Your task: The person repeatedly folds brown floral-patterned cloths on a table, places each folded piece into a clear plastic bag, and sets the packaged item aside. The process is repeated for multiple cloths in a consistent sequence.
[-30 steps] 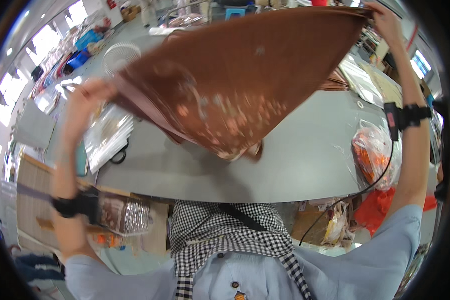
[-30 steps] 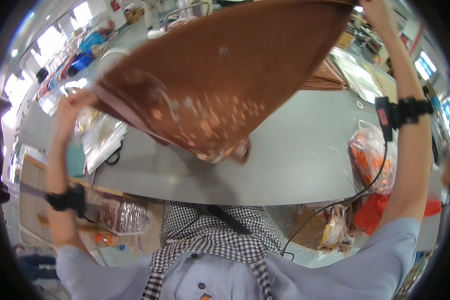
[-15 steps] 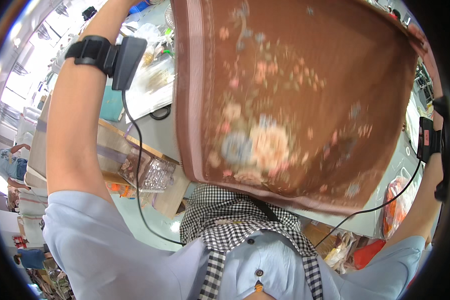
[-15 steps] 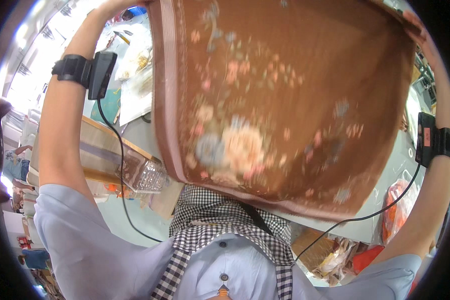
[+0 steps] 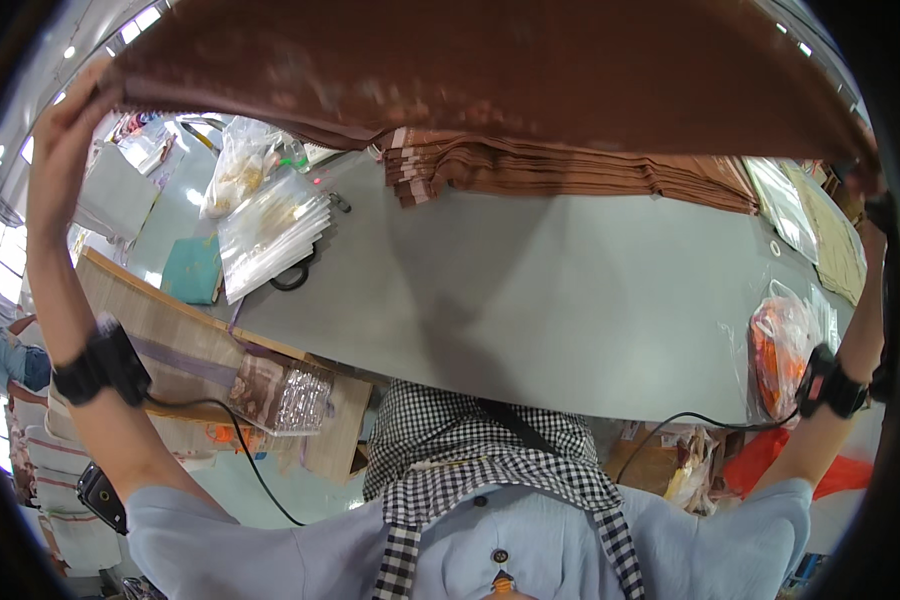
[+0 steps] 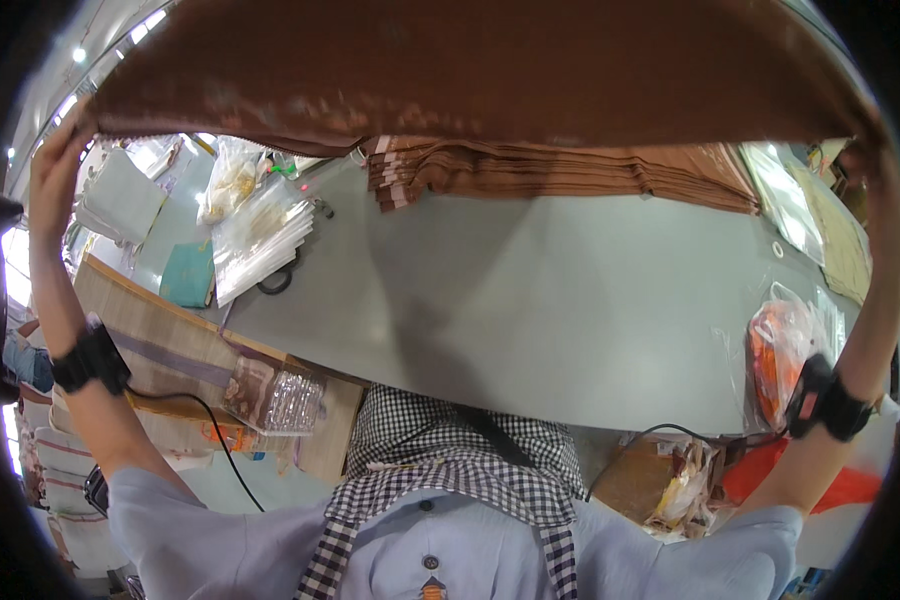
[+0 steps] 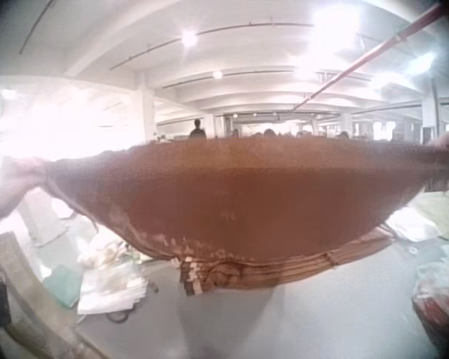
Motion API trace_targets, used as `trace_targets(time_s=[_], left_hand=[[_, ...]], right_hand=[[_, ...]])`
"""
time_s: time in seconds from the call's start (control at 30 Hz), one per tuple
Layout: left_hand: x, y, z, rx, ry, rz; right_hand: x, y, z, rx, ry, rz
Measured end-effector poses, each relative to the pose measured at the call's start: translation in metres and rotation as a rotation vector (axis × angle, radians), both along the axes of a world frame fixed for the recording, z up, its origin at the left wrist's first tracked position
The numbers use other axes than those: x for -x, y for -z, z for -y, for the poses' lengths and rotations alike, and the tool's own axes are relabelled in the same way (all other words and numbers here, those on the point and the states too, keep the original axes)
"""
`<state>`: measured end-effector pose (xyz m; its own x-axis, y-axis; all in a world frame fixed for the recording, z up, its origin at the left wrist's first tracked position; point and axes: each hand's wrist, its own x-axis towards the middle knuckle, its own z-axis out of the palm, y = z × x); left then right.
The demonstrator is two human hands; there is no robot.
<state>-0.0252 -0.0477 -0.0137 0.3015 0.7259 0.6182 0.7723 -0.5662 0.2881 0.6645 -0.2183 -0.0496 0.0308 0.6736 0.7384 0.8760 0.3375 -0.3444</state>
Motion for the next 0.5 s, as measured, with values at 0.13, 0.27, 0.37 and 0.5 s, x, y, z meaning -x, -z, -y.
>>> trace_targets(time_s=[0.13,0.27,0.37,0.5], left_hand=[[-0.005,0.071,0.060,0.209,0.357,0.083],[-0.026,0.153,0.112,0.438,0.180,0.275],[-0.034,0.202,0.149,0.484,0.131,0.114],[-0.025,0.264,0.163,0.918,0.156,0.190]], right_hand=[[0.009,0.072,0.054,0.442,-0.510,-0.356],[0.055,0.139,0.116,0.663,-0.069,-0.374],[0.080,0.181,0.146,0.795,0.104,-0.237],[0.094,0.240,0.150,0.721,-0.011,-0.263]])
